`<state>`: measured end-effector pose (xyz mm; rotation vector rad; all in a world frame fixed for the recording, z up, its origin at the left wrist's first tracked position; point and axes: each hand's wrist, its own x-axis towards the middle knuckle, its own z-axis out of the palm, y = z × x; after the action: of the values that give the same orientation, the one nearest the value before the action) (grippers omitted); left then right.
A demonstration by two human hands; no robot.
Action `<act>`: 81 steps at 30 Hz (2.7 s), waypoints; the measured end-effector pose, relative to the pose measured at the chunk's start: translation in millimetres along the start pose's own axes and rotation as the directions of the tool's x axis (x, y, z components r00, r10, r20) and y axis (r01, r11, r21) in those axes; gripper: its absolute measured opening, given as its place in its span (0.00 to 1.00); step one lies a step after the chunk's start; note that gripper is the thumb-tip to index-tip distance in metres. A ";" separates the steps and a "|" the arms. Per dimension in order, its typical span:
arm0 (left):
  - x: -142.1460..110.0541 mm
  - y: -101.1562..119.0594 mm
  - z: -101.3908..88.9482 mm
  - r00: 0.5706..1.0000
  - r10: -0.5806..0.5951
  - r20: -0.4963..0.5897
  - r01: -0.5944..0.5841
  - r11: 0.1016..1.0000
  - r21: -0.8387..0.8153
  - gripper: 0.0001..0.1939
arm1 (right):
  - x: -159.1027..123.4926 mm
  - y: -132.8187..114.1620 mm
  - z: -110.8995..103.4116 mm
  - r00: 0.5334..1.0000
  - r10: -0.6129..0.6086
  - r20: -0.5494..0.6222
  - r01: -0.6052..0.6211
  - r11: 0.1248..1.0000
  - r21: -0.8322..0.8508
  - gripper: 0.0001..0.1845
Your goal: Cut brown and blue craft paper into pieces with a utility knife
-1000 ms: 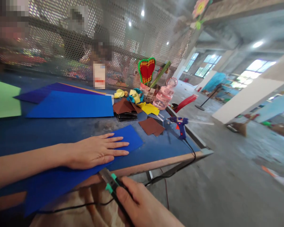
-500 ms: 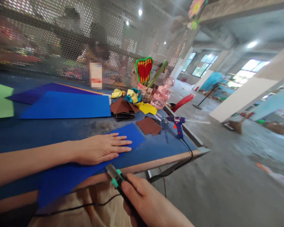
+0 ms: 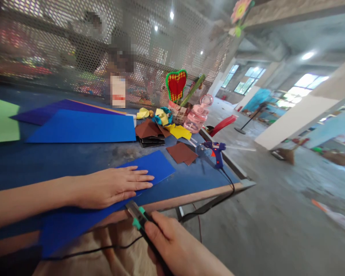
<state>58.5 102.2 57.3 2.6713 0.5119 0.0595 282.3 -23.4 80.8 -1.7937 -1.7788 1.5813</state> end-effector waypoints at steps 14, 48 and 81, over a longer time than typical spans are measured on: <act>-6.6 -6.3 5.0 1.000 0.019 -0.025 -0.018 1.000 0.016 0.25 | -3.4 -0.3 4.4 0.998 0.037 0.051 -0.039 0.999 0.031 0.22; -14.8 3.8 14.5 0.995 -0.075 -0.070 0.079 0.996 0.043 0.23 | -9.4 3.6 8.2 0.995 0.031 0.096 -0.039 0.996 0.084 0.24; -14.1 4.1 12.1 0.996 -0.090 -0.029 0.091 0.995 0.037 0.24 | -2.2 -0.4 21.9 0.988 -0.156 -0.011 0.151 0.968 -0.201 0.22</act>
<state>48.2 88.9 48.5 2.6839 0.6482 0.0611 266.6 -36.7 72.9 -1.6986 -2.0731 1.3570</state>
